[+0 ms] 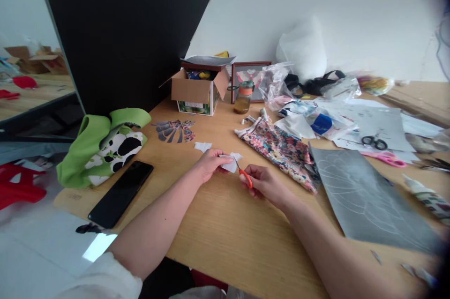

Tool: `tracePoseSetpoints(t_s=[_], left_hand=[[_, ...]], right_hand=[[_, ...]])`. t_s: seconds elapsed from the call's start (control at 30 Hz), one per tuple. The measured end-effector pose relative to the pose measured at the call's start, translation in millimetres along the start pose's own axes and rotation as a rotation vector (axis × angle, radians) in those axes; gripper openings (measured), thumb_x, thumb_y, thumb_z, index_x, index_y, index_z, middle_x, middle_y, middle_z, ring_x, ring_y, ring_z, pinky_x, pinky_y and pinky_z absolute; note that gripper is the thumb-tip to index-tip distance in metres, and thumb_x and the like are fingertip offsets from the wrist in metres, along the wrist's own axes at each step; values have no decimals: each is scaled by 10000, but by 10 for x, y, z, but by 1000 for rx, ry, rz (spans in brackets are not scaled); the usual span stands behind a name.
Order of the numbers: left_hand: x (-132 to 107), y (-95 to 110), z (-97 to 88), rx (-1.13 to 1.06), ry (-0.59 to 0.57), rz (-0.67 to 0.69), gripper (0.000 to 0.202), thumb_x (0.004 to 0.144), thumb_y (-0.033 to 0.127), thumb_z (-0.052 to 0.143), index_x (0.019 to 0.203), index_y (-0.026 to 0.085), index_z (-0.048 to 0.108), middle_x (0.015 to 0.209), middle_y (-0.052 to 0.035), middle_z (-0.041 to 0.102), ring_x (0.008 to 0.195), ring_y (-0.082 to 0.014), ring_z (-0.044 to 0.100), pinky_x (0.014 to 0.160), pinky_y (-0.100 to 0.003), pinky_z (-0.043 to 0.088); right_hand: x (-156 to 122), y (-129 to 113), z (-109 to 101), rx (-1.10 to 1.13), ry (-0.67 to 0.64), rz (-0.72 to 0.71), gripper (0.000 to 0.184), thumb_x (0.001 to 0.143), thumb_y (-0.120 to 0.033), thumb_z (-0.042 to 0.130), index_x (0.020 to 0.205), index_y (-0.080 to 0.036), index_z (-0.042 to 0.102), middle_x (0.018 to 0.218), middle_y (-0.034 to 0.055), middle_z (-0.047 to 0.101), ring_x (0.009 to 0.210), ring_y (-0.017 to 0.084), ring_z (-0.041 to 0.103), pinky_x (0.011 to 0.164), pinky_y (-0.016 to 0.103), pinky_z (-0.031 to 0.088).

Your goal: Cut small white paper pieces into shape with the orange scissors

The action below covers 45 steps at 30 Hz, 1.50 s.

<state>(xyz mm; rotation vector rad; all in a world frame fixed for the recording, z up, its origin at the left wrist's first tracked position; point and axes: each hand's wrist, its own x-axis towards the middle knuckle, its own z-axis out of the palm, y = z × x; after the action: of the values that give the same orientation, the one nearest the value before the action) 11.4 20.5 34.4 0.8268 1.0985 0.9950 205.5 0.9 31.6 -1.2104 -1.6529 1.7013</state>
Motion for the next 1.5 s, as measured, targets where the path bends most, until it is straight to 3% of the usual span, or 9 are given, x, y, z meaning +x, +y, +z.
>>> tracePoseSetpoints(t_s=[0.77, 1.5], left_hand=[[16, -24, -31, 89, -91, 36, 211, 575, 242, 781, 711, 118, 678, 667, -45, 661, 595, -124, 589, 574, -254, 465], [11, 10, -35, 19, -56, -42, 280, 543, 252, 829, 742, 104, 699, 670, -52, 664, 583, -116, 589, 520, -224, 443]], right_hand=[[4, 2, -5, 3, -27, -29, 509, 689, -660, 695, 713, -184, 515, 626, -31, 525, 451, 72, 419, 421, 213, 273], [13, 1, 15, 11, 28, -39, 503, 678, -652, 710, 709, -187, 519, 616, -39, 501, 446, 73, 417, 409, 212, 288]])
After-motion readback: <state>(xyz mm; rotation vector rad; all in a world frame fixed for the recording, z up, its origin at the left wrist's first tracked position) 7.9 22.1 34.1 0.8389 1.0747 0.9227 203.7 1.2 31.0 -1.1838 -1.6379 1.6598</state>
